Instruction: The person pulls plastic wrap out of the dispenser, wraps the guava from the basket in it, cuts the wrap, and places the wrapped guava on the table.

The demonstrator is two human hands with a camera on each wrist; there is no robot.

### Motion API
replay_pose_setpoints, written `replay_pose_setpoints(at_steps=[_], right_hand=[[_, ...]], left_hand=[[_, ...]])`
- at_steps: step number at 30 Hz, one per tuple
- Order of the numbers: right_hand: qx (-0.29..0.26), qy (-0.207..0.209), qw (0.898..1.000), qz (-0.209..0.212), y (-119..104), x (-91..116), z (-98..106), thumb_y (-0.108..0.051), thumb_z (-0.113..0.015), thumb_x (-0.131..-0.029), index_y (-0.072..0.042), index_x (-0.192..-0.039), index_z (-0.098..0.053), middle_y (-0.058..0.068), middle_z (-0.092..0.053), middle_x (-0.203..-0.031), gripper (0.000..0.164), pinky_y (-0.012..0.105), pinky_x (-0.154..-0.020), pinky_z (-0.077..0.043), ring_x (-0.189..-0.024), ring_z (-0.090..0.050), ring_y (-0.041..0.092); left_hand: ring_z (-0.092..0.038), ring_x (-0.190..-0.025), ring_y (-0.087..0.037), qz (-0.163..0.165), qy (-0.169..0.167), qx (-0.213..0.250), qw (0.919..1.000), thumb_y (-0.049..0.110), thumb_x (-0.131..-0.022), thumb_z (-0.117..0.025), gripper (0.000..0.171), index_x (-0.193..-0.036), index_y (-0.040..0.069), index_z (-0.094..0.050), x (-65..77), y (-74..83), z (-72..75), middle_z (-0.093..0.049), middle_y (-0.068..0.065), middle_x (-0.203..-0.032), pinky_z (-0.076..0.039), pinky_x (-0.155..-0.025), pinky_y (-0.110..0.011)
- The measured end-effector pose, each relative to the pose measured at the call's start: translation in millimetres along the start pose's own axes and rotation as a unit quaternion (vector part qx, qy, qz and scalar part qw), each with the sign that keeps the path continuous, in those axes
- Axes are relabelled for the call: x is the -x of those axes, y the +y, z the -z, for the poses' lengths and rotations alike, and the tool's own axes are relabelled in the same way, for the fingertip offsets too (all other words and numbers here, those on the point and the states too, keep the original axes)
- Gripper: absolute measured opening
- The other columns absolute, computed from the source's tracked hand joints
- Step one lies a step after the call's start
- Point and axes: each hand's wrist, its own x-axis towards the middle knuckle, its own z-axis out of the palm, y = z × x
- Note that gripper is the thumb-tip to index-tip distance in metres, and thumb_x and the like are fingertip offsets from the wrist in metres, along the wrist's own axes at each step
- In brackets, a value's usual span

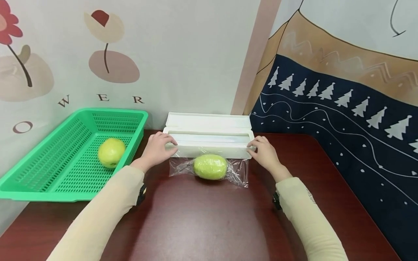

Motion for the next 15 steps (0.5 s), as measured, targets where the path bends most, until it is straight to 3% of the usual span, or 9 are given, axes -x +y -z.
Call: replay_pose_setpoints(at_steps=[6,15], right_hand=[[0.001,0.007,1.000,0.017,-2.1,-0.4,1.2,-0.006,-0.071,-0.079,-0.002,-0.080,-0.067,0.009,-0.061,-0.083,0.006,0.037,-0.070,-0.049,-0.082,-0.049,0.021],[-0.003,-0.015,1.000,0.023,-2.3,3.7,7.3,-0.008,-0.068,-0.081,-0.003,-0.080,-0.067,0.006,-0.062,-0.082,0.006,0.038,-0.073,-0.049,-0.083,-0.052,0.024]], left_hand=[[-0.053,-0.099,-0.026,0.001,0.003,-0.013,0.9999,0.022,-0.086,-0.062,0.013,-0.086,0.012,-0.071,-0.4,0.9,0.5,-0.068,-0.003,-0.094,-0.037,-0.092,-0.045],[-0.055,-0.095,-0.026,-0.020,0.019,-0.012,0.9996,0.018,-0.086,-0.062,0.011,-0.084,0.011,-0.070,2.7,-0.5,0.2,-0.069,-0.003,-0.090,-0.038,-0.091,-0.045]])
